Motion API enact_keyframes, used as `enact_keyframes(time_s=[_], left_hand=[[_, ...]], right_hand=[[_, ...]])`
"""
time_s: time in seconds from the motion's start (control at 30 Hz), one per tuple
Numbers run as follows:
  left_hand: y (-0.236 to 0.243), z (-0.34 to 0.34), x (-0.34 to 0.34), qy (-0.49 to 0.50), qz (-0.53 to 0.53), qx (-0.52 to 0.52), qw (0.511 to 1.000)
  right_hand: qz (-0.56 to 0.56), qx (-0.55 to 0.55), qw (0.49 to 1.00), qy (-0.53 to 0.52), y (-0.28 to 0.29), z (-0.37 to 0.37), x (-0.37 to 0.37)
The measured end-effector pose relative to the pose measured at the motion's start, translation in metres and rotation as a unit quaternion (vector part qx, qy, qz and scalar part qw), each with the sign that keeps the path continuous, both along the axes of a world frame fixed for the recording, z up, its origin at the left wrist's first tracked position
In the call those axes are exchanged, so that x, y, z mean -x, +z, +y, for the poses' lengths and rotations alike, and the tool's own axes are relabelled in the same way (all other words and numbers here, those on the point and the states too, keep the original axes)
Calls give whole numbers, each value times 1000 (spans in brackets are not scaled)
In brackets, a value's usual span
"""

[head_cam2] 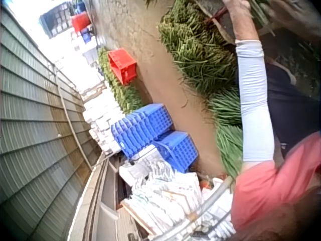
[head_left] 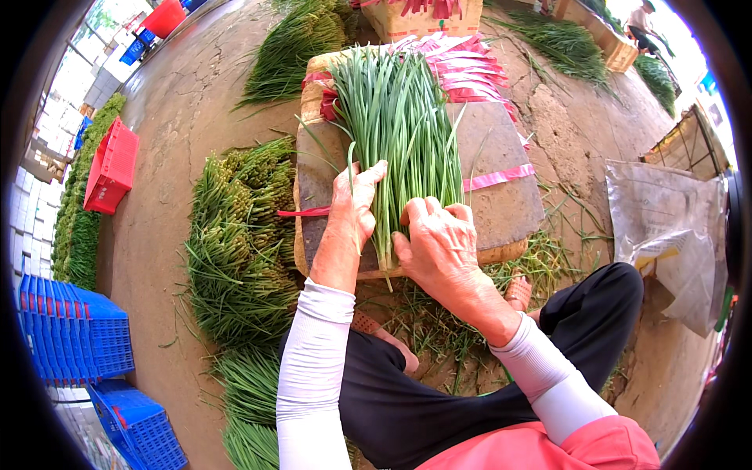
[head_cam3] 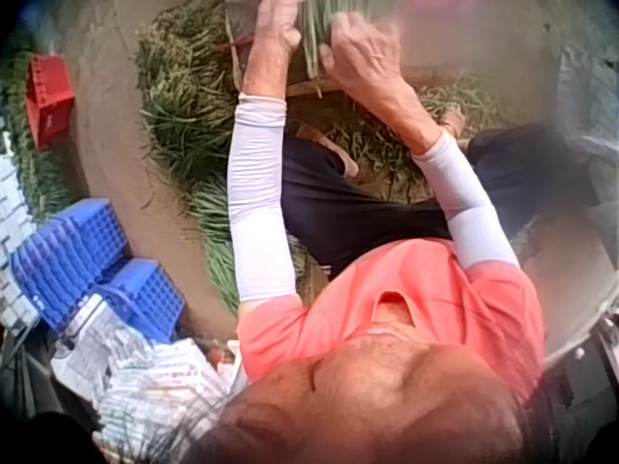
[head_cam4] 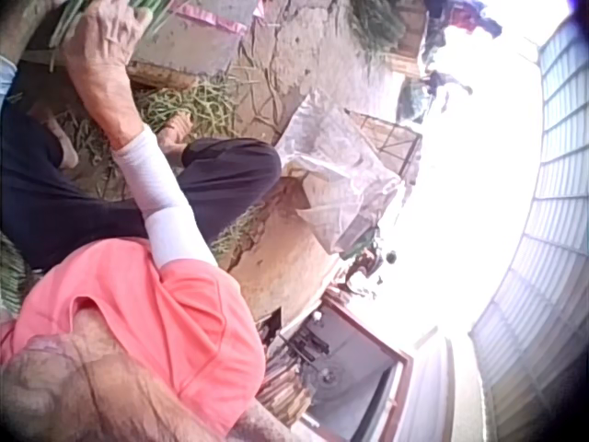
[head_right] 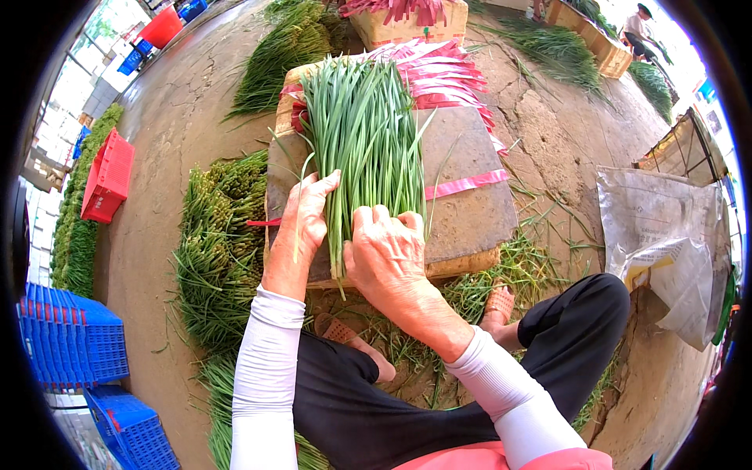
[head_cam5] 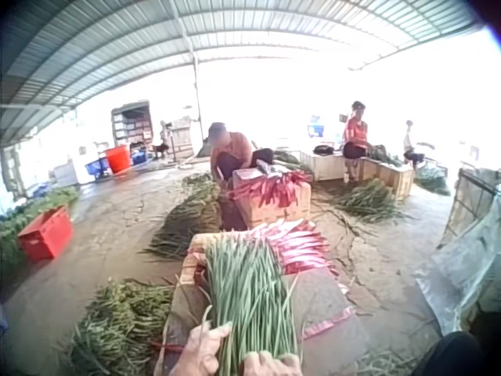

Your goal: The person holds a bunch of green onions, removes dry or damaged stalks by hand, aligns the roots, and secures the bundle with a pink plastic ribbon by tying a knot.

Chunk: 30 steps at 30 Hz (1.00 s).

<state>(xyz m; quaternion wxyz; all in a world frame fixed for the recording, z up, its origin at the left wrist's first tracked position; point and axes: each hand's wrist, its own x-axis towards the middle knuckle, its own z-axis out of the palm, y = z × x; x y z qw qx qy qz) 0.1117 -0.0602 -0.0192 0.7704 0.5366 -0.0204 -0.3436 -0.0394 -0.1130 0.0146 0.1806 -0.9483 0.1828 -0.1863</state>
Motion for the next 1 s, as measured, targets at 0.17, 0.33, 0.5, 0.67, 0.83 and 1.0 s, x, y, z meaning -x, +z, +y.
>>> enact_keyframes(time_s=[0.17,0.33,0.5,0.67,0.83,1.0], left_hand=[[3,-5,0,0,45,2,999],[-3,-4,-2,0,56,15,998],[-6,-5,-5,11,61,9,998],[4,-7,3,16,55,14,998],[-2,-5,0,-8,22,-18,1000],[5,-4,2,2,37,-33,999]], right_hand=[[-76,9,997,13,-4,-8,0],[-74,5,997,31,3,0,3],[11,20,1000,-9,-1,1,-3],[-39,-18,999,-6,-12,-10,-6],[-58,-73,996,-8,-15,-17,-4],[-76,-94,993,9,-14,-19,-1]])
